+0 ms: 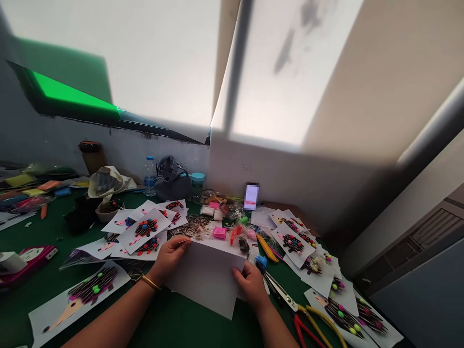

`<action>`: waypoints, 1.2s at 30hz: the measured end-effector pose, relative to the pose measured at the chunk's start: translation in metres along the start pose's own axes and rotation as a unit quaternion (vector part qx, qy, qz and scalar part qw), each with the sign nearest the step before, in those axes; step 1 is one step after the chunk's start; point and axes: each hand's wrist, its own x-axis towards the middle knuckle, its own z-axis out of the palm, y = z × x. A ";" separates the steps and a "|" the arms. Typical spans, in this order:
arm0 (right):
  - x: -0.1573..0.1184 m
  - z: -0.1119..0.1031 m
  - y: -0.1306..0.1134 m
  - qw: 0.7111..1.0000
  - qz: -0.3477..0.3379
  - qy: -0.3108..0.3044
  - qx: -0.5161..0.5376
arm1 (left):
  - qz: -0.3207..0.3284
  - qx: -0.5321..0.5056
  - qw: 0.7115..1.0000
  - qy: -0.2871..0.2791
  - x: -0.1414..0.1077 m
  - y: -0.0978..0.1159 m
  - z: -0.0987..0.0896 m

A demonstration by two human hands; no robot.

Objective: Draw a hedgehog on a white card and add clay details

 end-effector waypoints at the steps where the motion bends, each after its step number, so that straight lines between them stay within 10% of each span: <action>1: -0.001 0.000 0.001 1.000 0.003 -0.010 0.002 | -0.004 -0.004 1.000 -0.002 0.000 0.000 0.000; 8: -0.005 0.010 -0.002 0.975 0.007 0.196 0.107 | -0.127 -0.211 0.963 0.107 -0.007 0.016 0.023; 15: -0.025 0.032 -0.028 0.980 -0.014 0.156 0.120 | -0.389 -0.450 0.803 -0.045 -0.045 0.053 0.073; 19: -0.057 -0.018 -0.043 0.976 -0.095 0.086 -0.176 | -0.362 -0.454 0.812 0.060 -0.035 0.057 0.069; 23: -0.097 -0.108 -0.026 0.835 -0.009 0.149 -0.529 | -0.374 -0.456 0.803 0.092 -0.022 0.057 0.057; 26: -0.120 -0.151 -0.002 0.791 0.108 0.089 -0.596 | -0.379 -0.461 0.797 0.090 -0.022 0.054 0.057; 36: -0.129 -0.154 -0.019 0.820 0.156 0.098 -0.541 | -0.357 -0.456 0.811 0.088 -0.024 0.040 0.044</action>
